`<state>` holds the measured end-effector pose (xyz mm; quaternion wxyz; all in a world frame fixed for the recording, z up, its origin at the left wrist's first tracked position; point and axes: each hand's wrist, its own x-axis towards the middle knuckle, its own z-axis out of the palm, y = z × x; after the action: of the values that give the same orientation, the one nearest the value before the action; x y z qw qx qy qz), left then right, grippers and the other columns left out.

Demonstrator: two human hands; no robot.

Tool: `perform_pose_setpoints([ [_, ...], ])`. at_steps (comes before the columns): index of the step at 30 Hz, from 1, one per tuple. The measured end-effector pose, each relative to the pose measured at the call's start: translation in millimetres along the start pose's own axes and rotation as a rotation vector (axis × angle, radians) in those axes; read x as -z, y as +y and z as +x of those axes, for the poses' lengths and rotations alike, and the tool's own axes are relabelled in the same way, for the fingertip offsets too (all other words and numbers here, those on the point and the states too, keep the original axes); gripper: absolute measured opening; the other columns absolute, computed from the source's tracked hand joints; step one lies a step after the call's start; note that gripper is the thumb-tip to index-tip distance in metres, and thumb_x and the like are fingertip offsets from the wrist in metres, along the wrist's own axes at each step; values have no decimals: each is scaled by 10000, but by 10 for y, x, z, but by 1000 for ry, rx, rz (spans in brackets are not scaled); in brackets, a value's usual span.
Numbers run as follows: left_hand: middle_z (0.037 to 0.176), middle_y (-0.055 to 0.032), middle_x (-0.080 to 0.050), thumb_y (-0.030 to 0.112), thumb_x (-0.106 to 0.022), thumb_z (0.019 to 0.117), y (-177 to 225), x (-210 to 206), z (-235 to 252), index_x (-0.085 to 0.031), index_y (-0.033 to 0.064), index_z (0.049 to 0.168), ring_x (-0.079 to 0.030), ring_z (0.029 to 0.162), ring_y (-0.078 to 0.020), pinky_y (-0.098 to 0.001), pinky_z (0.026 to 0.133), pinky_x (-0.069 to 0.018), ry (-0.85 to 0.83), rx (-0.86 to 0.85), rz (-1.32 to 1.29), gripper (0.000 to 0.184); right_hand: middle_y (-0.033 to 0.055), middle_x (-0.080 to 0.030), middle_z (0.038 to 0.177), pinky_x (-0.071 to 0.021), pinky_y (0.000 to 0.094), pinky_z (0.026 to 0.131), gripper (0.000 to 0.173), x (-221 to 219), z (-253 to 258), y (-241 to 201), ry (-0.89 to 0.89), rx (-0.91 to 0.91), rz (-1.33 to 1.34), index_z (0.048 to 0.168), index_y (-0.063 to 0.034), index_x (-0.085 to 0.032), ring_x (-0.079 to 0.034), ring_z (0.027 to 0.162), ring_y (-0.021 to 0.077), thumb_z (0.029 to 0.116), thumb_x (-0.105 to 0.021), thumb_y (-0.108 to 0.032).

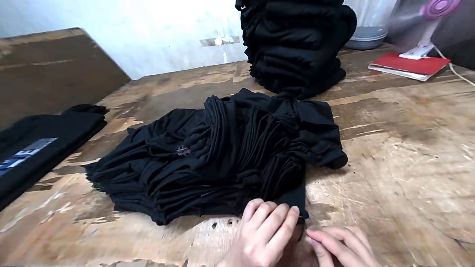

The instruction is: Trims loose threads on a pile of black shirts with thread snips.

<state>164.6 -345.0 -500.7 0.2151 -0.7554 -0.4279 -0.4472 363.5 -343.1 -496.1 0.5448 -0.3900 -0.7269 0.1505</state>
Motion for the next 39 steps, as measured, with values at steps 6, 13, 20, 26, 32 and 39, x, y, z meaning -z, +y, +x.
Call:
perform_pose_setpoints([
  [6,1050,12,-745,195,-669,975,-62,146,66,-739,170,1145,-657,953,-145,-378,906,-480,20,160,-9,186,-7,-630,577,-431,448,809,388,242,128,-10,-307,-5,-236,715,-148,-766,-549,568,148,896,-755,-492],
  [13,1077,30,-756,249,-725,948,-188,217,163,-775,214,1201,-658,917,-116,-342,807,-512,43,283,-13,259,30,-697,1034,-456,417,780,235,-154,431,26,-170,332,-442,1089,-311,-799,-610,873,208,904,-673,-240],
  [20,1043,62,-723,189,-664,967,-207,92,81,-744,285,1171,-628,931,-119,-371,883,-461,-77,92,-30,239,-50,-648,933,-405,316,833,128,-73,317,99,-58,253,-255,955,-342,-790,-550,925,107,943,-687,-267],
  [26,1086,74,-743,139,-641,964,-209,1,225,-765,273,1113,-626,925,-116,-362,863,-450,-135,40,-124,235,-36,-651,879,-414,341,884,35,199,334,119,-170,161,-124,903,-310,-814,-572,874,81,910,-779,-314],
  [32,1153,23,-719,134,-594,982,-207,31,216,-717,264,1201,-620,966,-164,-389,897,-439,-173,-76,-75,283,-46,-646,897,-424,302,878,24,208,294,145,-130,129,-46,915,-308,-812,-569,895,60,908,-789,-306],
  [39,999,15,-702,228,-646,988,-186,23,296,-741,241,1175,-630,893,-163,-370,795,-473,-265,8,-95,211,-26,-688,902,-417,386,930,104,328,245,125,-296,48,-67,848,-280,-819,-593,938,127,876,-804,-380],
])
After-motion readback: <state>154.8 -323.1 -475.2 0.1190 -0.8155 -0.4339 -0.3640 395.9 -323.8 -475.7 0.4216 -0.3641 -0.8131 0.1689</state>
